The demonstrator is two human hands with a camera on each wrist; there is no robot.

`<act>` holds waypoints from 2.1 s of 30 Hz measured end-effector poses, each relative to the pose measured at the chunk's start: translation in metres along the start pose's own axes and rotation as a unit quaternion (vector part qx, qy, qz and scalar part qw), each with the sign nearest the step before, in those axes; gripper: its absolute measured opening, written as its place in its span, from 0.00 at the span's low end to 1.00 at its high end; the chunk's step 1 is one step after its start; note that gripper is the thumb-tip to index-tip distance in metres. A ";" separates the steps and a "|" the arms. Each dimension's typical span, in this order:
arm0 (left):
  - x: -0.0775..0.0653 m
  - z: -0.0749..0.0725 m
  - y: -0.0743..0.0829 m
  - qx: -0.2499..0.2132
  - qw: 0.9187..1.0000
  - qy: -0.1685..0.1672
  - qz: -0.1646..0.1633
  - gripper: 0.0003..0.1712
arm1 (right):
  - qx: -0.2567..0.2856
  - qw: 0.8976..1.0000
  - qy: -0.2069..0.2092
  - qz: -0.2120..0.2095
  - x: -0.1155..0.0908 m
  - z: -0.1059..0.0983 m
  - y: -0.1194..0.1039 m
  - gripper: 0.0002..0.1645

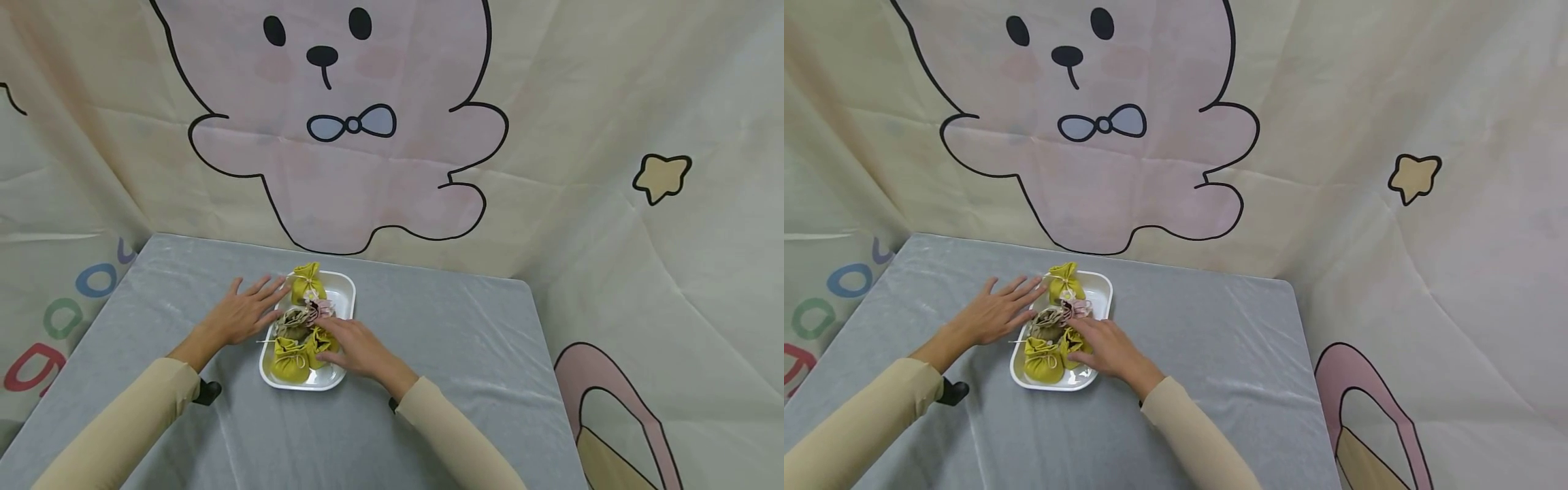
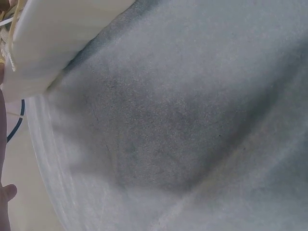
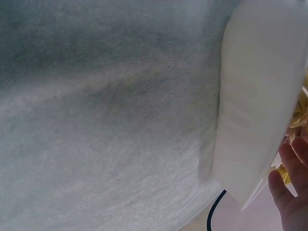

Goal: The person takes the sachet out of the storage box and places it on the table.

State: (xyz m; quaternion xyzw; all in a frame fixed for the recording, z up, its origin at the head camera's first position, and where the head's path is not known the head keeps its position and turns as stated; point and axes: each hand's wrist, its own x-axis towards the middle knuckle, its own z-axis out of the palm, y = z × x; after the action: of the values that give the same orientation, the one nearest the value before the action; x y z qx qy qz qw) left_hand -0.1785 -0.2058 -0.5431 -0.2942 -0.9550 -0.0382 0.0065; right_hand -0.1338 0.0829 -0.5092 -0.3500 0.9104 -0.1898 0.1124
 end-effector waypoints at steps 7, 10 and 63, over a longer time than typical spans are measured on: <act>0.000 -0.001 0.001 -0.004 1.000 -0.001 -0.002 0.35 | 0.008 0.999 0.030 -0.025 0.002 0.003 0.002 0.39; 0.001 -0.001 0.001 -0.006 1.000 -0.003 -0.003 0.35 | 0.022 0.999 0.032 -0.023 0.002 0.004 0.002 0.38; 0.001 0.000 0.001 -0.013 1.000 -0.011 -0.007 0.35 | 0.008 0.993 0.115 0.000 0.003 -0.002 -0.004 0.14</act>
State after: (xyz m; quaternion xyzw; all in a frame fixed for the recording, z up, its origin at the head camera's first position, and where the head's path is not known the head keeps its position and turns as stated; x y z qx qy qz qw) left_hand -0.1792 -0.2046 -0.5432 -0.2882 -0.9563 -0.0480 -0.0080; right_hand -0.1345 0.0787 -0.5059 -0.3253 0.9156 -0.2362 0.0098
